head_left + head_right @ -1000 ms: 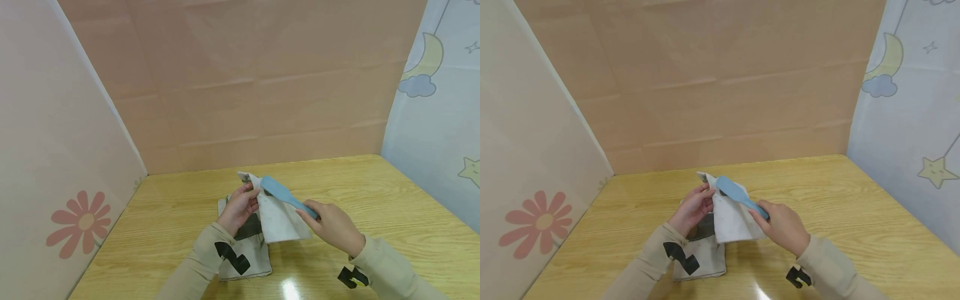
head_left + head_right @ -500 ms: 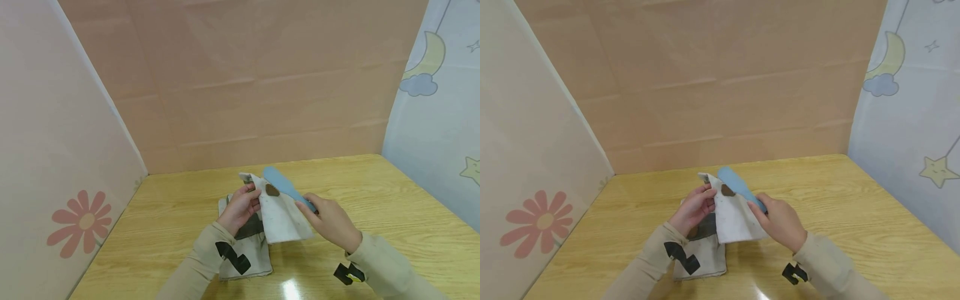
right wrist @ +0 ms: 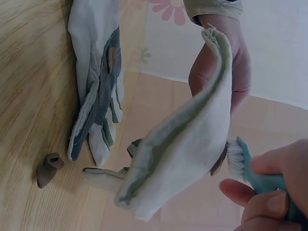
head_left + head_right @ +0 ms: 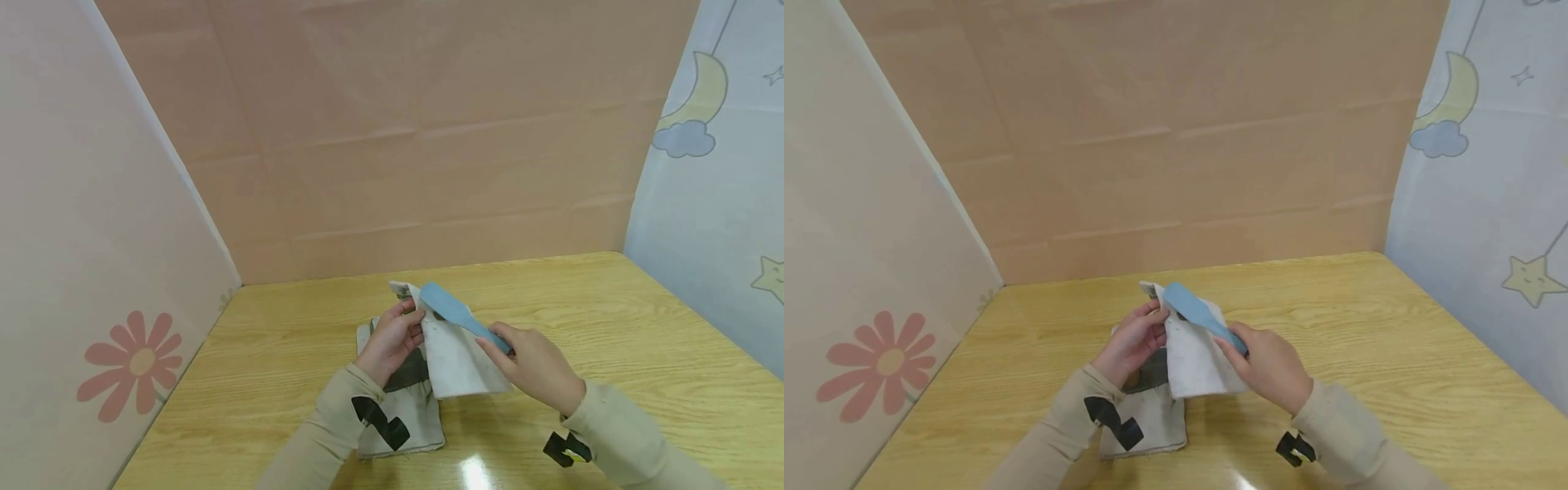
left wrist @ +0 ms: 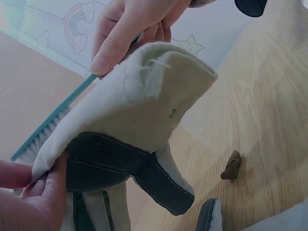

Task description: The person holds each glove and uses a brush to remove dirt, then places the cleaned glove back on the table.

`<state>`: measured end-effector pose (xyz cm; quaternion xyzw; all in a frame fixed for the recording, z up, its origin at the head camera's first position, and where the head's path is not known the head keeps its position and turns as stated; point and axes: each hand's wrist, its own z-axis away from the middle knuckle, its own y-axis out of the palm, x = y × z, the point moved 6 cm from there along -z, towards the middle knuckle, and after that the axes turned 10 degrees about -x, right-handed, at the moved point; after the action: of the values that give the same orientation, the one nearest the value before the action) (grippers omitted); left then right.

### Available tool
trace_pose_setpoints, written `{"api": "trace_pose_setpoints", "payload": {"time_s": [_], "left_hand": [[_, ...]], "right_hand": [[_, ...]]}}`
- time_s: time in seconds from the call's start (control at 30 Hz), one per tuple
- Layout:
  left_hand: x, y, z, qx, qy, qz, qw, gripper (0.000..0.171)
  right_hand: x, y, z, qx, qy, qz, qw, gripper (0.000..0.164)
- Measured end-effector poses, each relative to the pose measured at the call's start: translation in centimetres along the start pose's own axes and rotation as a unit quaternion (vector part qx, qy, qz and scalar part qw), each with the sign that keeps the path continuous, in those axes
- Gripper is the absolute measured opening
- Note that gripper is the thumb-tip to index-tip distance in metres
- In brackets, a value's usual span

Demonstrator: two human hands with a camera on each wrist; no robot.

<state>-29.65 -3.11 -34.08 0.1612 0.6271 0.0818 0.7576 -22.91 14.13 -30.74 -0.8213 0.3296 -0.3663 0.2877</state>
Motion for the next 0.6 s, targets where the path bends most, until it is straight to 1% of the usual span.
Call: {"api": "trace_pose_setpoints", "payload": {"time_s": [0.07,0.2,0.37,0.53,0.6], "left_hand": [[0.0,0.0,0.0,0.000,0.000,0.001,1.0000,0.010],[0.0,-0.4,0.0,-0.012,0.003,0.002,0.9999,0.020],[0.2,-0.9,-0.2,-0.023,0.002,0.008,0.9997,0.028],[0.2,-1.1,-0.2,-0.021,0.005,0.004,0.9998,0.034],[0.3,-1.0,-0.1,-0.019,0.005,0.001,0.9998,0.032]], "right_hand": [[0.0,-0.1,0.1,-0.003,-0.005,0.001,1.000,0.015],[-0.2,-0.2,0.3,-0.004,-0.008,0.004,1.000,0.015],[-0.6,-0.3,0.7,-0.005,-0.008,0.003,1.000,0.016],[-0.6,-0.3,0.9,-0.009,-0.010,0.002,1.000,0.015],[-0.6,-0.3,0.9,-0.009,-0.010,0.001,1.000,0.016]]}}
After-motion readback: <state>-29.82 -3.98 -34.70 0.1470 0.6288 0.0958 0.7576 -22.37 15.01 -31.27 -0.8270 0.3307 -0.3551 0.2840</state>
